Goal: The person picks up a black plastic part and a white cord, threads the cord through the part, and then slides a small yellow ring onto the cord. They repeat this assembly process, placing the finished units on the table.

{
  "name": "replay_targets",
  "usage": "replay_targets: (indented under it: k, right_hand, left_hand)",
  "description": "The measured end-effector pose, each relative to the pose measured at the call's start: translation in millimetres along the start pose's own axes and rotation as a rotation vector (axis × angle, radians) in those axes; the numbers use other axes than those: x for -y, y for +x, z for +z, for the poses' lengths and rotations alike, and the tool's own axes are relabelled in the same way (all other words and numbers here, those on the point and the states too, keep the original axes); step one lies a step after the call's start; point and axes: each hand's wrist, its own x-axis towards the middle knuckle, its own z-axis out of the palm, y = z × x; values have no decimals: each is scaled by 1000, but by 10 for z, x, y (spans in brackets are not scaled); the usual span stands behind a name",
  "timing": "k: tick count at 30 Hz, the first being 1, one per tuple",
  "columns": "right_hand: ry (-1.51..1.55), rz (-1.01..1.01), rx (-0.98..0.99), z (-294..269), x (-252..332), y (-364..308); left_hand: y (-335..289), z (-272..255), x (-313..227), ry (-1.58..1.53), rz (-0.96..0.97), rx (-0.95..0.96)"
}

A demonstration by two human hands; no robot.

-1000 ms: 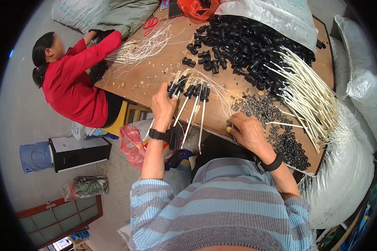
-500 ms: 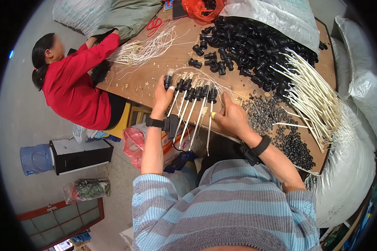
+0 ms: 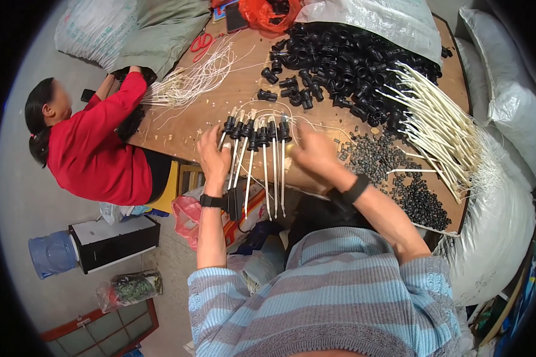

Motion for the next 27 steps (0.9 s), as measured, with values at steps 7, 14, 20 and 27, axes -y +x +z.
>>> replay_targets:
  k: [7, 14, 20, 27]
  right_hand:
    - [-79, -1, 86, -147, -382, -184]
    - [319, -297, 123, -72, -246, -866]
    - [157, -226, -46, -698, -933, -1359]
    - [-527, 403, -551, -1670, -1958, -1918]
  left_hand:
    - [126, 1, -1075, -365, 250, 214]
    - [189, 594, -1856, -460, 447, 683]
    - [351, 1152, -2260, -230, 604, 354]
    - [59, 1220, -2348, -321, 518, 701]
